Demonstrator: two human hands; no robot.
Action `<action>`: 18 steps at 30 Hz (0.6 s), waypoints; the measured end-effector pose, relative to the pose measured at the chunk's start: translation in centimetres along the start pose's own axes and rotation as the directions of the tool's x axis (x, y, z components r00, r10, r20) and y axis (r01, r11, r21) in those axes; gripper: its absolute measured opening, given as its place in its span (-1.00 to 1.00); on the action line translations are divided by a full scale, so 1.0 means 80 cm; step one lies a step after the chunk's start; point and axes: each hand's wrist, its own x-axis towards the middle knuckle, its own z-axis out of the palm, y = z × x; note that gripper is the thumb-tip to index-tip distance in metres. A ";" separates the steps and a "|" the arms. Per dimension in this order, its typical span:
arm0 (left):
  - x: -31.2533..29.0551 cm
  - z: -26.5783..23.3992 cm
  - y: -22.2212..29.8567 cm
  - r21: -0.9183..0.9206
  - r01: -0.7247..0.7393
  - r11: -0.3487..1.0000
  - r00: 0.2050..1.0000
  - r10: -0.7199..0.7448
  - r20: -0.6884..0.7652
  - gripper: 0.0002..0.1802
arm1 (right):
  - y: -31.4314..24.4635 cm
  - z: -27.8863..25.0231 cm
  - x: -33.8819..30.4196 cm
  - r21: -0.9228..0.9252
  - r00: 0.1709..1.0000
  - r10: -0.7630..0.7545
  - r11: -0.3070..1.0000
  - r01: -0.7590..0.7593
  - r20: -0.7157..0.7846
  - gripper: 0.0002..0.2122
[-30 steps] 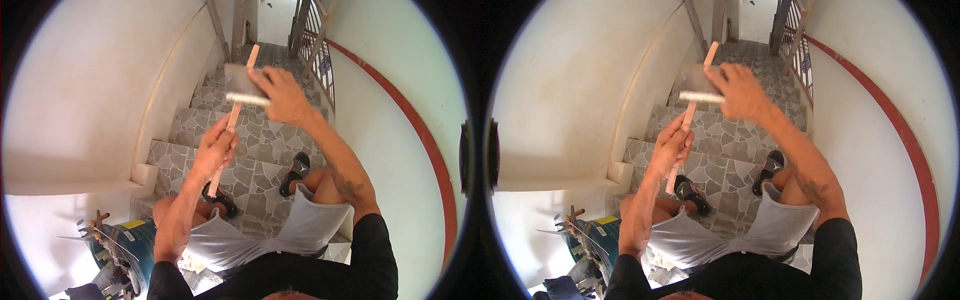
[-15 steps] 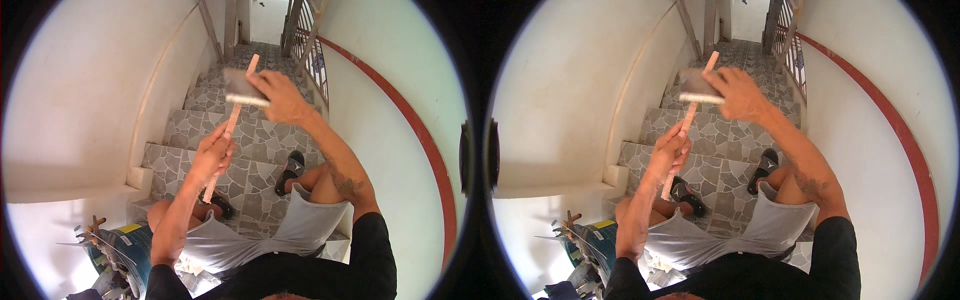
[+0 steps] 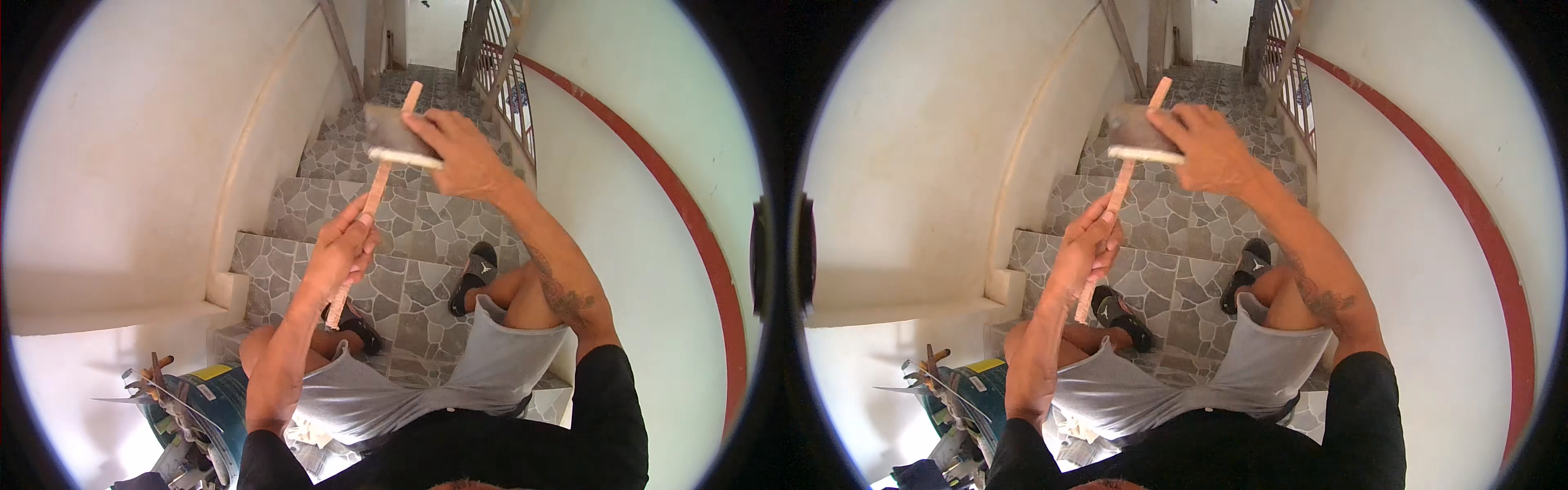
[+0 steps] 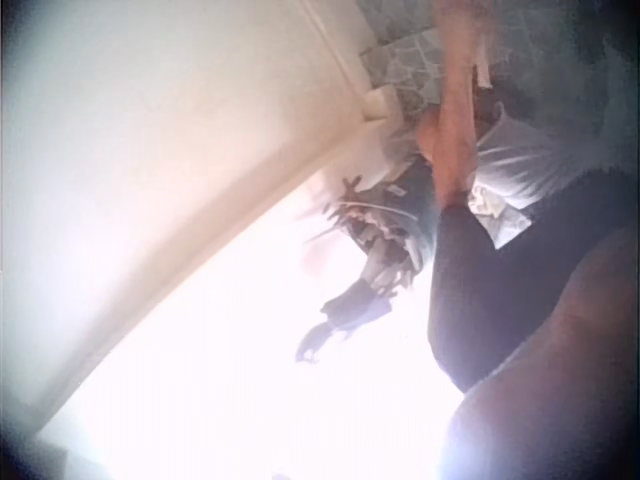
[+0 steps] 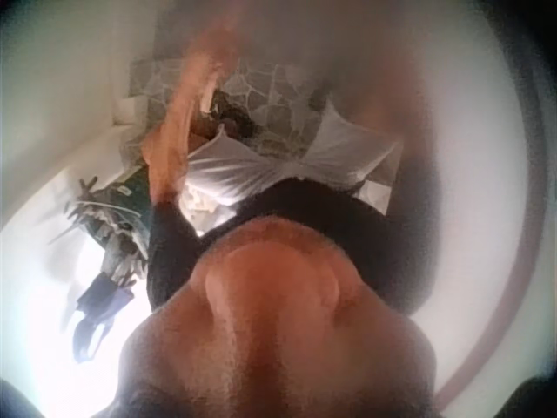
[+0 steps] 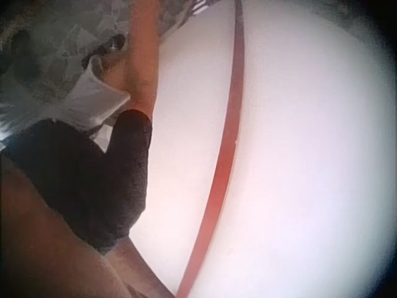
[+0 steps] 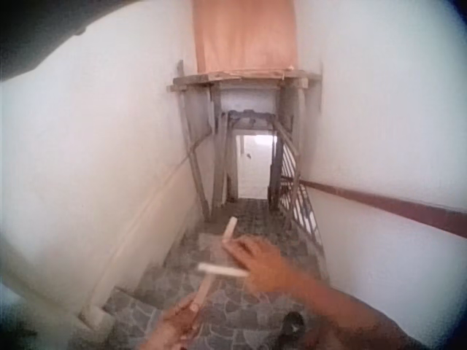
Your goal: The person scrapes a wooden strip using a metal scraper and sands its edges and surfaces with a sanding block while sitting on stairs.
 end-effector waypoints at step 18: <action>0.004 -0.005 -0.009 -0.329 -0.012 0.944 0.993 -0.029 -0.118 -0.76 | -0.102 0.001 -0.027 0.198 0.955 -0.252 0.955 0.220 0.155 -0.33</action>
